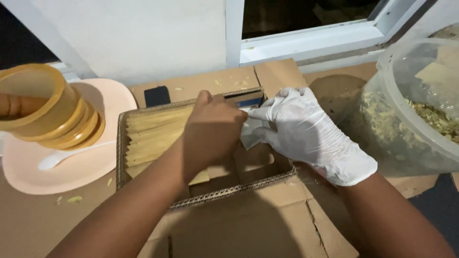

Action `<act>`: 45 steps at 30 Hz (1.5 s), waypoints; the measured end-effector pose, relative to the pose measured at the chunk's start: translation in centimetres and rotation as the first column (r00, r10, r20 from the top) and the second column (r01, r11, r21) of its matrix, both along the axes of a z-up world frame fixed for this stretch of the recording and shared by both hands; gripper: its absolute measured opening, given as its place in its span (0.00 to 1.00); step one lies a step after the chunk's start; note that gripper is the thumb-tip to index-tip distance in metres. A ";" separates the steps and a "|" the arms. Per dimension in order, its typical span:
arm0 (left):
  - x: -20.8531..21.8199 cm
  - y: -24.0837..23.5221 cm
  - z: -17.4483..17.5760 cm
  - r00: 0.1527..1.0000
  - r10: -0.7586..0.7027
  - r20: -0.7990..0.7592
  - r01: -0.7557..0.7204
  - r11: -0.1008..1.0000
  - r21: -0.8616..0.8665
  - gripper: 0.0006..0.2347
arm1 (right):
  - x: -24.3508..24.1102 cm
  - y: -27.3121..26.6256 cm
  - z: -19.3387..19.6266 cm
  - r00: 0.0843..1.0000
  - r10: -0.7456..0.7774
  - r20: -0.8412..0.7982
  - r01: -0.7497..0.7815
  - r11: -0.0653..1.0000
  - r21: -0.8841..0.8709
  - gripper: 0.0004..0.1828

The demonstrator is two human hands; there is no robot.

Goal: Folding and heat-sealing small brown paper bags using a handheld device.

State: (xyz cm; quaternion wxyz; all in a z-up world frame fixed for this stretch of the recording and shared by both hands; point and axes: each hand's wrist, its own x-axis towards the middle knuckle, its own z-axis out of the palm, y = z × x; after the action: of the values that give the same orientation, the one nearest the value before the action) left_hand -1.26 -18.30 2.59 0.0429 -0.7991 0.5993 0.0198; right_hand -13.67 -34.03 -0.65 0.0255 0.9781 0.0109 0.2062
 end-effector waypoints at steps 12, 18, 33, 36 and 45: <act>1.7 -2.1 -7.0 0.935 -0.080 0.347 0.165 0.961 -0.223 0.10 | 1.9 -0.9 -1.2 0.988 -0.033 -0.153 0.016 0.994 -0.112 0.31; 1.4 -1.2 -6.6 0.950 0.045 0.309 0.048 0.956 -0.288 0.13 | 2.0 0.0 -0.5 0.967 -0.039 -0.250 0.029 0.999 -0.042 0.21; 1.0 1.7 -0.9 0.986 0.160 0.042 -0.142 0.950 -0.280 0.37 | 0.6 0.1 0.7 0.998 -0.060 0.035 0.056 0.994 0.097 0.31; 0.7 3.0 -0.2 0.971 0.177 -0.161 -0.232 0.862 -0.450 0.06 | 0.9 4.0 7.2 0.995 0.071 -0.064 -0.018 0.797 0.603 0.02; -1.1 8.1 -1.4 0.932 0.116 -0.344 -0.304 0.768 -0.564 0.04 | 1.1 6.2 4.8 0.999 -0.001 -0.037 0.037 0.114 0.993 0.32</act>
State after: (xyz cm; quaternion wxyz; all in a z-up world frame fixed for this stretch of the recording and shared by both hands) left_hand -2.31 -10.19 1.23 -0.3066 -0.8209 0.4789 -0.0525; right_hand -12.57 -27.85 4.17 -0.6293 0.7499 -0.1411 0.1475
